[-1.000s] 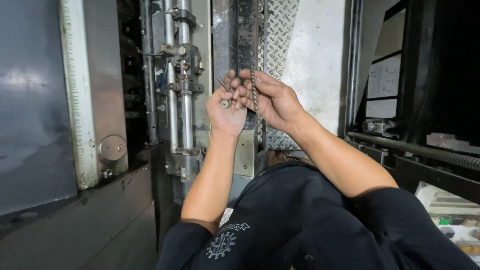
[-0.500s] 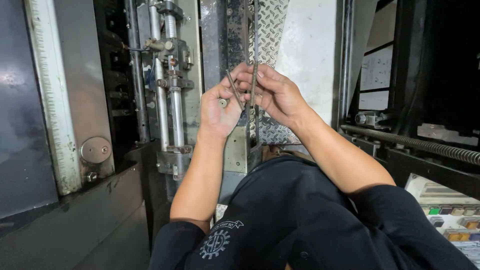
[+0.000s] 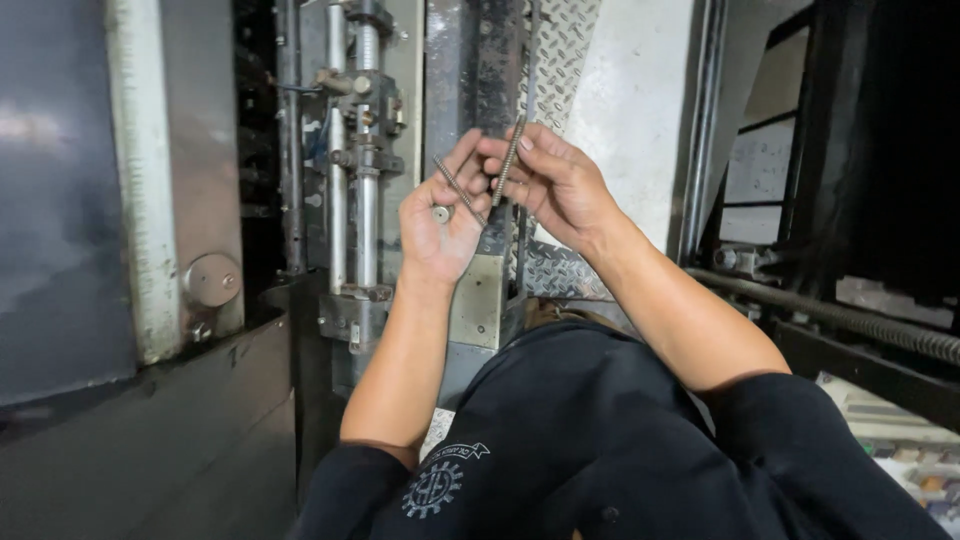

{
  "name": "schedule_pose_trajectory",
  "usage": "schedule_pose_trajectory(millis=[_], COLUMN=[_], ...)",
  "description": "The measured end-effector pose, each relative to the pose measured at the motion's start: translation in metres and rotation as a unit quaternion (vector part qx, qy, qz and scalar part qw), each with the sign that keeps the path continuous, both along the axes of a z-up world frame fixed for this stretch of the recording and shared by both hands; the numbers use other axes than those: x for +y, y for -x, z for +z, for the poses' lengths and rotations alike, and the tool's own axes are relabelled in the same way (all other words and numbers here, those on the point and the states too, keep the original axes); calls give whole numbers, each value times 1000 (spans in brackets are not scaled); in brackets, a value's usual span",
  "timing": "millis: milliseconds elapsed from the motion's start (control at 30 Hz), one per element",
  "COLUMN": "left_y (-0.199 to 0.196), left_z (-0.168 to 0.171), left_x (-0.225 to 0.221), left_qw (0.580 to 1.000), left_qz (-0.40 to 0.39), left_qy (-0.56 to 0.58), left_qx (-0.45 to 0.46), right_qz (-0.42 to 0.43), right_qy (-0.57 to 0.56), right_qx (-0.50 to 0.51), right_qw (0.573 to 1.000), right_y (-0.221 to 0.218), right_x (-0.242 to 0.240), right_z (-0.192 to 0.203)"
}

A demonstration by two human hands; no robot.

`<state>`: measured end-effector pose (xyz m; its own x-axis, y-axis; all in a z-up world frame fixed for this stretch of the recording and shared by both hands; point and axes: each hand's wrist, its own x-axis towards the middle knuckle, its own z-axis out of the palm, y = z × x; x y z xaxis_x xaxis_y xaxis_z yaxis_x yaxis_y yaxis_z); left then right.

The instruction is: Adjusting components within an offset printing machine.

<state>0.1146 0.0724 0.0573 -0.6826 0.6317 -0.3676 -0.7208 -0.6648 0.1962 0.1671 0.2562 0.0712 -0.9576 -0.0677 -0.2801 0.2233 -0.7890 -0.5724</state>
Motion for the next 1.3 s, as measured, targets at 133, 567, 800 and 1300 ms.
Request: schedule_pose_trajectory(millis=[133,567,800,1300], left_y=[-9,-31,-27,-13], left_z=[-24,15,19,33], left_x=[-23,-61,-78,-74], left_qw=[999,994,986,945], left_qz=[24,49,109,151], left_qy=[-29,92,113,262], left_qx=[-2,27,58,125], right_qz=[9,39,52,141], right_qy=[-83,-387,-568,-658], right_qx=[59,342,428,489], right_qw=[995,855,701,555], right_y=[31,166,169,187], right_x=[-9,-64,-66,-65], right_z=[6,-1,19,41])
